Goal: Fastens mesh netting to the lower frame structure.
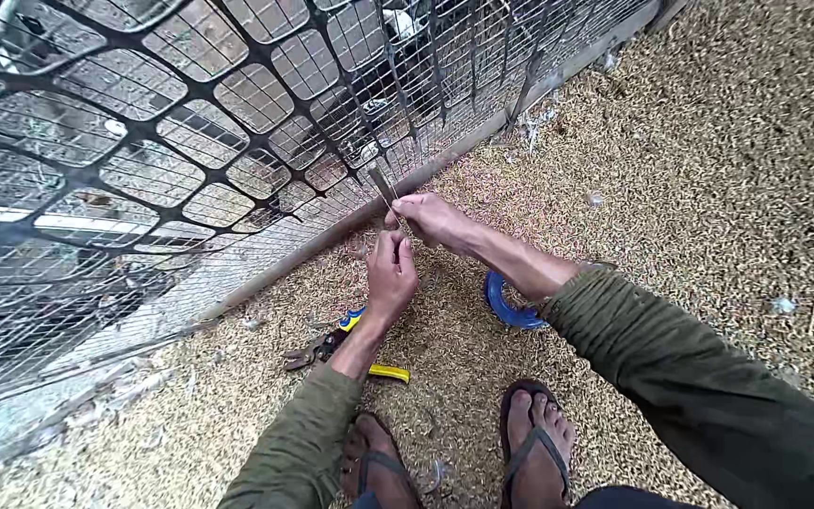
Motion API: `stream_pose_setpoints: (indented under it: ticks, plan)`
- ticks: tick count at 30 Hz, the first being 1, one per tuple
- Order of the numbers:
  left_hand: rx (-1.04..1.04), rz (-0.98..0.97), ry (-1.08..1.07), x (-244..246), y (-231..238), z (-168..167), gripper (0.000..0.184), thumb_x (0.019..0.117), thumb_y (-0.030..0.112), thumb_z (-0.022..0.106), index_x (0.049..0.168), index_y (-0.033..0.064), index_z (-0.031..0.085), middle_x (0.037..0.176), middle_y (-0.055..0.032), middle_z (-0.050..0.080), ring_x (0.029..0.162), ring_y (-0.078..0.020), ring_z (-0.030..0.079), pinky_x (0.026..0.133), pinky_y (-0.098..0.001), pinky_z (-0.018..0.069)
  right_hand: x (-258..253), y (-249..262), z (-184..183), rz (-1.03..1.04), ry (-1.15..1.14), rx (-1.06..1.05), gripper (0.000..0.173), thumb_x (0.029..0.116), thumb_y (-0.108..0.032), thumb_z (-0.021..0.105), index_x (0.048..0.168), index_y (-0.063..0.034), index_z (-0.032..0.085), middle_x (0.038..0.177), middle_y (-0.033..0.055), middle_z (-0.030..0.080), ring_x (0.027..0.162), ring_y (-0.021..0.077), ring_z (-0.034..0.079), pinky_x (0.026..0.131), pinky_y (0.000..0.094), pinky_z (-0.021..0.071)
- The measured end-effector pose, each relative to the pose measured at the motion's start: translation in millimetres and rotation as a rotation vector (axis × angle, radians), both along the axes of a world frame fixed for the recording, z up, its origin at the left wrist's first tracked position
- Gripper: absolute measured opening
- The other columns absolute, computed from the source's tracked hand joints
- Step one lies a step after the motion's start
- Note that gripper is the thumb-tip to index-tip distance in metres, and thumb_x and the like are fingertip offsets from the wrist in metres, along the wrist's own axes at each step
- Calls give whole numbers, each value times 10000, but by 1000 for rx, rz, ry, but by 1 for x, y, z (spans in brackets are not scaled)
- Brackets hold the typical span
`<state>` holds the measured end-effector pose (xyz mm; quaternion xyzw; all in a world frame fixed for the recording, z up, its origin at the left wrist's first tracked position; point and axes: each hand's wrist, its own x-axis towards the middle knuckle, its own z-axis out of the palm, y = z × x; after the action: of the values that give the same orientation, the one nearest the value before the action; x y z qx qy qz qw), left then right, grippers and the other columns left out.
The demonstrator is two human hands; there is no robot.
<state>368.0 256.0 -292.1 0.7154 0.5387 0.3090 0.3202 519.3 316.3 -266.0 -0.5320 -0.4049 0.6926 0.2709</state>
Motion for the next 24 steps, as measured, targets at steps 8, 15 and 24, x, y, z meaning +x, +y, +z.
stream_pose_setpoints:
  ticks: [8, 15, 24]
  plan:
    - [90, -84, 42, -30, 23, 8, 283, 1009, 113, 477, 1106, -66, 673, 1106, -203, 674, 1038, -285, 665, 925, -452, 546, 0, -9, 1, 70, -103, 116, 328, 1117, -260, 406, 940, -69, 606, 665, -13, 437, 520, 83, 379, 502, 268, 341]
    - [606, -398, 217, -43, 77, 1, 225, 1005, 57, 595, 1176, 33, 739, 1221, -143, 721, 1203, -309, 662, 1036, -471, 515, -1, -16, 5, 84, -153, 171, 336, 1122, -251, 398, 930, -55, 591, 660, 9, 434, 515, 92, 383, 495, 258, 337]
    - [627, -453, 105, -43, 97, 10, 186, 992, 27, 568, 1040, -10, 744, 1054, -174, 741, 1026, -313, 723, 956, -450, 566, 4, -26, 1, -35, -91, 106, 387, 1126, -294, 330, 1100, -63, 639, 645, -37, 426, 492, 57, 366, 478, 229, 340]
